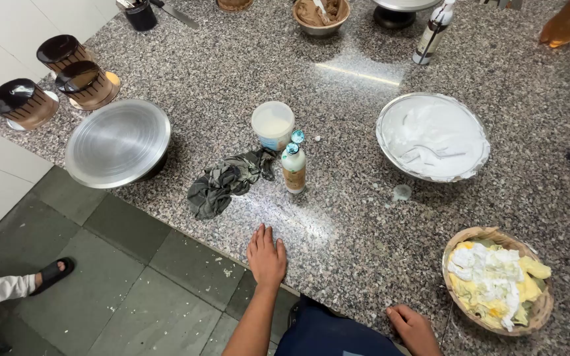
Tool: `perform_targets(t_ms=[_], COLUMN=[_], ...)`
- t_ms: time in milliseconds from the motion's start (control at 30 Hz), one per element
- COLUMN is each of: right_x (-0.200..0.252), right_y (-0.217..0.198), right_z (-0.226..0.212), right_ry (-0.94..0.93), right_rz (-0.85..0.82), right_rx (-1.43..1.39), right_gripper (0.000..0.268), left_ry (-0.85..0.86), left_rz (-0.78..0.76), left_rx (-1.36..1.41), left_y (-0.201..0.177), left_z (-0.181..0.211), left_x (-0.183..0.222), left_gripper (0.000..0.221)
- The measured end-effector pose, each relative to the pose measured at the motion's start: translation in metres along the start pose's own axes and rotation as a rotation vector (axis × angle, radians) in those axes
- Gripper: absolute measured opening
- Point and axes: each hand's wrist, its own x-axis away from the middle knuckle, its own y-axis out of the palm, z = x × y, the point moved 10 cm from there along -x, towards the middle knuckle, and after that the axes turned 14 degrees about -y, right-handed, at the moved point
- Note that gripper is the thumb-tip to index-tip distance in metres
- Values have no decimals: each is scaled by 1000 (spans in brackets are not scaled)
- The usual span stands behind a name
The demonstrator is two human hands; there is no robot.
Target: The person mixes a light-colored substance in a bowl with a spatula, adds a dark liquid from a bottle, and continues stirring. They periodically wipe the spatula on a cloth while mixing the substance until it is thoroughly combined.
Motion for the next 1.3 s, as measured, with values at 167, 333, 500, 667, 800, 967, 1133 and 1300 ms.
perform_targets(t_ms=[167, 333, 500, 667, 800, 967, 1133, 1300], right_x=[4, 3, 5, 7, 6, 7, 7, 5], right_y=[-3, -2, -2, -2, -2, -1, 0, 1], right_z=[-9, -12, -15, -16, -16, -15, -14, -9], right_ry=[15, 17, 36, 34, 23, 25, 36, 20], right_rz=[1, -25, -32, -25, -28, -27, -30, -18], right_rx=[-2, -3, 3, -12, 6, -1, -18, -22], right_gripper=[34, 35, 35, 35, 35, 34, 35, 32], left_ry=[6, -1, -15, -11, -14, -12, -20, -42], left_rz=[3, -4, -17, -14, -11, -12, -25, -35], left_rx=[8, 12, 10, 1, 5, 3, 4, 67], left_y=[-5, -4, -2, -2, -3, -2, -1, -15], left_z=[3, 2, 1, 2, 2, 2, 0, 5], left_x=[0, 0, -1, -1, -1, -1, -1, -8], left_gripper=[51, 51, 50, 49, 49, 50, 50, 47])
